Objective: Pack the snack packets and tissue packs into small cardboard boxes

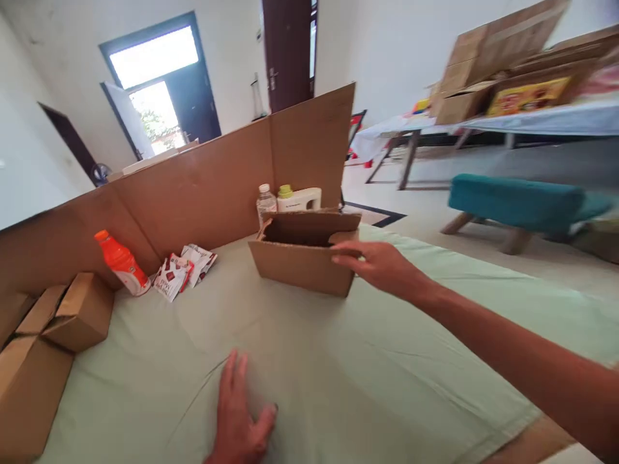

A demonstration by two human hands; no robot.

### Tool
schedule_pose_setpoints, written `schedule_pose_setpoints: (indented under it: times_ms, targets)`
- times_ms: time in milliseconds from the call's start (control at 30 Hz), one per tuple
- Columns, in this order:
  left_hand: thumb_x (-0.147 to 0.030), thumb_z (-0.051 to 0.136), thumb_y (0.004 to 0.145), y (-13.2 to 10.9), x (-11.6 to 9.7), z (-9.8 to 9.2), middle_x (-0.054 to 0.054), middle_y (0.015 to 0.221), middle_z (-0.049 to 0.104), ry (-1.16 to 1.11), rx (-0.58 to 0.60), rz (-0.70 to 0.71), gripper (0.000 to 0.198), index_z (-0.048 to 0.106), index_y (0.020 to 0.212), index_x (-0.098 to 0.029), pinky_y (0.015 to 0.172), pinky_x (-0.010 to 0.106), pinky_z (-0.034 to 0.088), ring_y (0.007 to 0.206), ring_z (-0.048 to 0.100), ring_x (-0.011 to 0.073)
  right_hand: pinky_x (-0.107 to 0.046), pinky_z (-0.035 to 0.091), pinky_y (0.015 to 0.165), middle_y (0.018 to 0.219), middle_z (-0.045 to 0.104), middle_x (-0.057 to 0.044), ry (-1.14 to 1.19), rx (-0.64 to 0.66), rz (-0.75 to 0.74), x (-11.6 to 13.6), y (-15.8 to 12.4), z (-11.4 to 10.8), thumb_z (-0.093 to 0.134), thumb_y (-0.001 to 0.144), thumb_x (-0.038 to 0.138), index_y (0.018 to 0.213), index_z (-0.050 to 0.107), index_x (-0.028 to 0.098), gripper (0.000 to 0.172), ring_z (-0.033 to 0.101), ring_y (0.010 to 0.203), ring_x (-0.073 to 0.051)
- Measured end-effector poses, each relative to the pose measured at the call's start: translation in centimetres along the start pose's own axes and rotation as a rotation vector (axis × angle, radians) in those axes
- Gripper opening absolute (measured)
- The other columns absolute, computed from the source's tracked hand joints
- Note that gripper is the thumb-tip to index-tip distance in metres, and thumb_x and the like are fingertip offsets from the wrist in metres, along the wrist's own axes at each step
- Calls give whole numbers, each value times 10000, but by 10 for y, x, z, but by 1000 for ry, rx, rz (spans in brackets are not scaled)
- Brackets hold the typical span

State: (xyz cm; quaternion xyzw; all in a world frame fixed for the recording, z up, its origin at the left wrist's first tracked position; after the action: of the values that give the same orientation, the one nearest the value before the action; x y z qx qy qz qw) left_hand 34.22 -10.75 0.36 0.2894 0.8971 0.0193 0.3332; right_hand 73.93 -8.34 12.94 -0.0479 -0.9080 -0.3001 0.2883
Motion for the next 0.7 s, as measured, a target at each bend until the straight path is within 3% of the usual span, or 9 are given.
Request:
schedule_pose_setpoints:
  times_ms: [100,200,333,500,600,700]
  targets:
    - [-335,649,838,-11,9,-46,165,1676,290,-176,-159,-184,838,300,1584,-180,1264,571,253,1547,289,349,-428,588,870,1009,799,-95,194,180,-105,64,-44,14,585,935,453,1015,788,222,318,749,928,-301]
    - [-436,690,846,-33,21,-88,129,1710,188,-301,-295,-227,950,169,1620,-256,1272,588,193,1570,212,361,-378,592,868,1028,802,-68,422,366,-258,132,-76,30,551,976,424,1020,780,250,291,749,962,-259]
    - [-648,775,755,-64,35,-127,120,1735,63,-419,-217,-226,1213,2,1631,-324,1269,584,190,1586,125,388,-324,582,859,980,802,-48,641,528,-441,193,-93,54,537,1012,356,998,776,256,260,741,944,-202]
    - [-732,827,632,-64,53,-150,161,1707,182,-555,-93,-212,1412,-78,1627,-303,1250,580,239,1547,246,411,-309,578,793,985,794,-69,703,641,-398,216,-88,79,563,1002,427,986,784,238,291,733,912,-203]
    - [-683,855,621,-44,61,-153,177,1647,315,-643,-10,-127,1418,-54,1632,-278,1207,565,327,1473,381,411,-335,580,782,1001,793,-88,696,723,-326,214,-83,82,598,967,495,977,797,233,329,736,919,-234]
    - [-591,865,626,-29,66,-153,163,1660,275,-694,21,-43,1372,-12,1633,-277,1215,574,293,1494,334,413,-371,587,788,970,795,-92,819,654,-238,199,-68,74,606,929,583,967,809,258,386,739,899,-261]
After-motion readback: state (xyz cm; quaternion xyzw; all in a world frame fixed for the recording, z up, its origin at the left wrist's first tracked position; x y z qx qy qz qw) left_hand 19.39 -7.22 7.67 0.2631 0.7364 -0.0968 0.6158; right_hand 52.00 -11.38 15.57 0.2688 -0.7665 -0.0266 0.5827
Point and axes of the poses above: each hand's wrist, its own y-axis towards the middle knuckle, its own z-axis out of the palm, x = y × z, the point moved 3 cm from there along y, towards the middle knuckle
